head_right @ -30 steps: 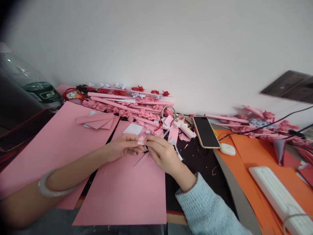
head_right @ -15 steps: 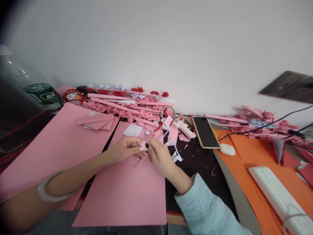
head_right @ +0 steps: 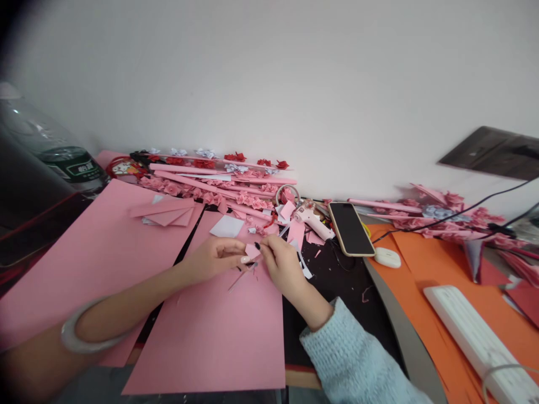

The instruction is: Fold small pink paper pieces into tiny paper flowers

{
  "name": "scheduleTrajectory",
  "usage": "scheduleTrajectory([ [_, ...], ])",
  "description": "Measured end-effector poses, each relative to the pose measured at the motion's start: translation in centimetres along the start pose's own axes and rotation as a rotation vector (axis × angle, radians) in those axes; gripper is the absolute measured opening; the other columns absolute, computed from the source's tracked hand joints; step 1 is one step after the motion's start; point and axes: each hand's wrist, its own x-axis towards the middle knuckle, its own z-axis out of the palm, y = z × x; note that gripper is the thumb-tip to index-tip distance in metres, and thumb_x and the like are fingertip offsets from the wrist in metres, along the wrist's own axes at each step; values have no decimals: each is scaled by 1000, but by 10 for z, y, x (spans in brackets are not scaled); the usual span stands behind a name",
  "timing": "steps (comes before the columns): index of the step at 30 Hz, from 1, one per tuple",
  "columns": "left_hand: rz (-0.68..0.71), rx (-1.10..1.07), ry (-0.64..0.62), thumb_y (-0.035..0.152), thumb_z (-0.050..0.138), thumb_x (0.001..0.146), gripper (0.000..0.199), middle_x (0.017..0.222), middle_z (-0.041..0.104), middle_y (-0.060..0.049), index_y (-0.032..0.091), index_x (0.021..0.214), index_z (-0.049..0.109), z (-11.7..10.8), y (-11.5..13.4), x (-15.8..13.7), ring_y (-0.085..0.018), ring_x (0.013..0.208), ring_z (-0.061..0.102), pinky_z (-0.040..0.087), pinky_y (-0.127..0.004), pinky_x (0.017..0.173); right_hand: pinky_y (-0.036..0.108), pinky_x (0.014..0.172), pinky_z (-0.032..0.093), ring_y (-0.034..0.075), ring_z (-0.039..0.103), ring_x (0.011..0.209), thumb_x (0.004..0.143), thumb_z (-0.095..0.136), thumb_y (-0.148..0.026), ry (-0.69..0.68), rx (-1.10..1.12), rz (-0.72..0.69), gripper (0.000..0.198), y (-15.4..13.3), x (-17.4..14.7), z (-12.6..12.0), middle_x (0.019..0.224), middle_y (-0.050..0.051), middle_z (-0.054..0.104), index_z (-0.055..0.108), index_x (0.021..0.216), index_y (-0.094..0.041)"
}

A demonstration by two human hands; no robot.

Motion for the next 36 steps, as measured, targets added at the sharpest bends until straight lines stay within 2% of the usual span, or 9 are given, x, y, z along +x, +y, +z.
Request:
scheduleTrajectory([
  [3,-6,37,23,32,58,79,23,86,70,-9,12,89,64,-2,-1,1,-20,79,68,53,-30,73,24,58,41,13,51,59,86,43,-15,-69,18,-44,15,0,1,-1,64,1,54,54,76,-17],
  [6,-6,24,35,32,55,81,21,84,71,-10,12,81,63,-5,-2,2,-19,79,68,53,-27,70,28,67,44,16,55,74,87,40,-13,-58,37,-61,20,-2,0,-2,82,5,60,56,99,-17],
  [8,-21,-8,50,31,56,81,20,85,71,-10,12,79,62,-5,-3,2,-19,80,68,53,-27,71,33,76,45,19,54,89,87,39,-10,-14,27,-108,32,-4,0,-3,99,9,58,52,115,-18],
  [10,-38,-48,59,32,56,81,21,87,71,-10,12,81,62,-5,-2,2,-19,82,68,53,-28,73,35,81,44,20,51,98,86,40,-9,15,18,-170,38,-8,-1,-3,107,11,53,50,121,-20],
  [15,-18,-126,42,35,59,79,24,90,71,-9,12,87,63,-2,0,2,-20,87,67,53,-31,79,33,74,48,18,54,85,86,42,-9,4,29,-185,41,-13,-6,-1,92,9,54,50,124,-20],
  [19,7,-106,35,35,59,79,24,87,71,-8,12,86,65,-2,0,2,-20,86,67,53,-32,80,32,70,49,18,55,81,85,43,-8,-7,50,-150,41,-13,-6,2,90,8,55,51,124,-19],
  [32,-20,-94,56,36,58,80,24,85,70,-7,13,82,63,-4,1,1,-18,82,67,53,-29,76,34,73,49,17,54,84,85,44,-9,-23,45,-174,42,-11,-5,3,97,9,51,53,124,-22],
  [36,-8,-70,67,35,58,80,22,84,70,-7,13,82,63,-3,1,0,-18,83,67,52,-30,78,35,78,49,18,53,89,83,45,-8,-12,66,-168,49,-11,-6,4,96,8,51,46,129,-24],
])
